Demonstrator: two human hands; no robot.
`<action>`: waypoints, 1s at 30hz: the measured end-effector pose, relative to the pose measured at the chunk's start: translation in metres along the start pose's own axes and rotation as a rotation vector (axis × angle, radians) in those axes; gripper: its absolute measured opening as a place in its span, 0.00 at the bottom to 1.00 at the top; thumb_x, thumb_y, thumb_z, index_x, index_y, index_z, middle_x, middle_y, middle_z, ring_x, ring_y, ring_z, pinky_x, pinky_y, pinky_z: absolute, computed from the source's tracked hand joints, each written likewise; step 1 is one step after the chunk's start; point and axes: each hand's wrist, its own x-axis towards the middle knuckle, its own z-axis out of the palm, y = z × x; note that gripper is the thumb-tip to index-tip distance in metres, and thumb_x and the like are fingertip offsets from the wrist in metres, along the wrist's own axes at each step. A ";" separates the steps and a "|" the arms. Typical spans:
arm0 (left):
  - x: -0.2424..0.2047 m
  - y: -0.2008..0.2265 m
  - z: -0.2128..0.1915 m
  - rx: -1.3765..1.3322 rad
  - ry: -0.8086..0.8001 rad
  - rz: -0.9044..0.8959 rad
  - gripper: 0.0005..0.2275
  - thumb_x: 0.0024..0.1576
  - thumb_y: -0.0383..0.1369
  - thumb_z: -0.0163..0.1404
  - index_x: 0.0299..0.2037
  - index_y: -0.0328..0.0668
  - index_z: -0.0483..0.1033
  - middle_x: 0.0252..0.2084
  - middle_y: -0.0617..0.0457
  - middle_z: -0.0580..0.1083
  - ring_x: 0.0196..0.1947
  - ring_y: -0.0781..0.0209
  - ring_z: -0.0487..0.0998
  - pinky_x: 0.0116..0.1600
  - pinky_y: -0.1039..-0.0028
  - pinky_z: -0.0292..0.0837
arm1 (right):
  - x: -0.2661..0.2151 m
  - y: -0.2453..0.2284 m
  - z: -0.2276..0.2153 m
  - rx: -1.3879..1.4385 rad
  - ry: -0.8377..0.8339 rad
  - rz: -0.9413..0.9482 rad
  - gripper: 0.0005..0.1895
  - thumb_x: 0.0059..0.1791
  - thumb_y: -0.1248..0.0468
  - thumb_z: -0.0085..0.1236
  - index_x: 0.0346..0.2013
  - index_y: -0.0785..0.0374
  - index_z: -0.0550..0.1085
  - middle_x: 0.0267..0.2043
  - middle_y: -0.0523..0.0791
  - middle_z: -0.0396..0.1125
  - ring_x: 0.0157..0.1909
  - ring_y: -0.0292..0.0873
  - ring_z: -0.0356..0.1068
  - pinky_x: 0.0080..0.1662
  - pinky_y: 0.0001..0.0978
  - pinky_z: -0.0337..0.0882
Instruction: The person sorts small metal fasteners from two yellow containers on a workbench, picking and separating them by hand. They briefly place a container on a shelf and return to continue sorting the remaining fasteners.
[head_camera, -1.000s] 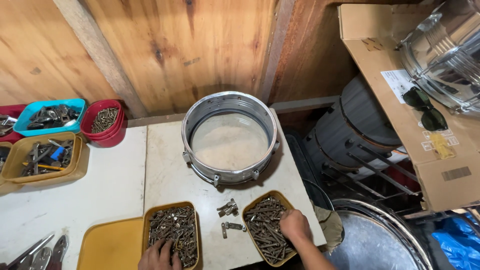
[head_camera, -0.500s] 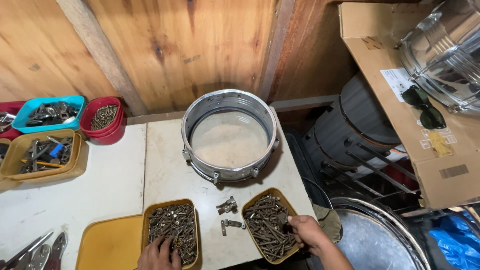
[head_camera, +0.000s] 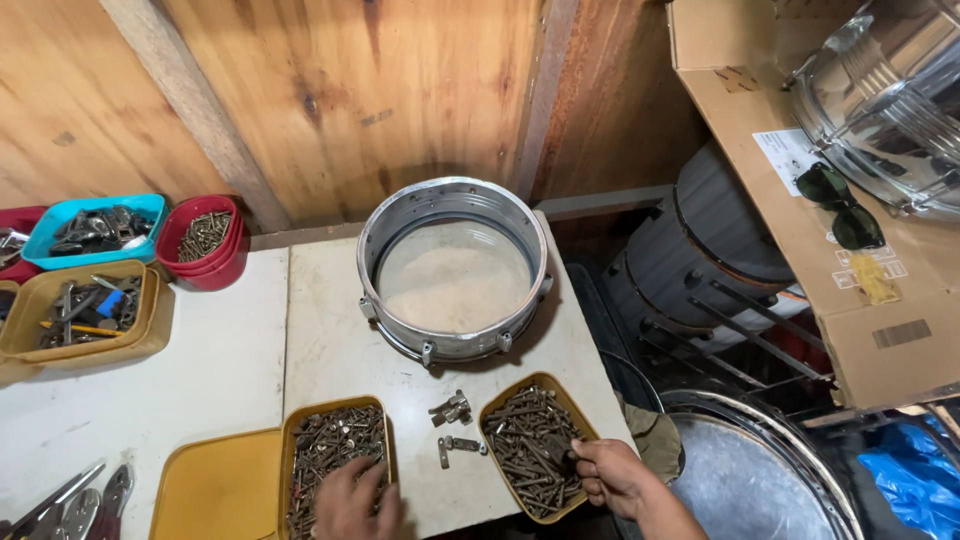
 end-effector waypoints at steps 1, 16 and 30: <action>0.012 0.018 -0.010 0.000 -0.001 -0.001 0.15 0.53 0.40 0.51 0.46 0.44 0.82 0.53 0.50 0.79 0.56 0.52 0.78 0.61 0.56 0.73 | -0.014 -0.002 0.010 0.000 0.000 0.001 0.19 0.58 0.57 0.54 0.28 0.53 0.57 0.17 0.38 0.46 0.16 0.37 0.42 0.22 0.33 0.42; 0.044 0.097 0.025 -0.572 -1.072 -0.364 0.24 0.50 0.38 0.64 0.60 0.56 0.78 0.49 0.56 0.85 0.48 0.69 0.86 0.58 0.83 0.80 | -0.093 -0.033 0.072 -0.842 0.175 -0.216 0.27 0.51 0.38 0.47 0.56 0.45 0.78 0.56 0.38 0.78 0.57 0.38 0.77 0.58 0.34 0.76; 0.042 0.076 0.066 -1.031 -0.678 -1.108 0.17 0.51 0.14 0.52 0.51 0.22 0.80 0.41 0.33 0.79 0.26 0.43 0.79 0.33 0.63 0.79 | -0.024 -0.026 -0.005 -0.986 0.496 -0.354 0.30 0.56 0.44 0.43 0.17 0.60 0.68 0.21 0.48 0.69 0.26 0.48 0.70 0.37 0.42 0.62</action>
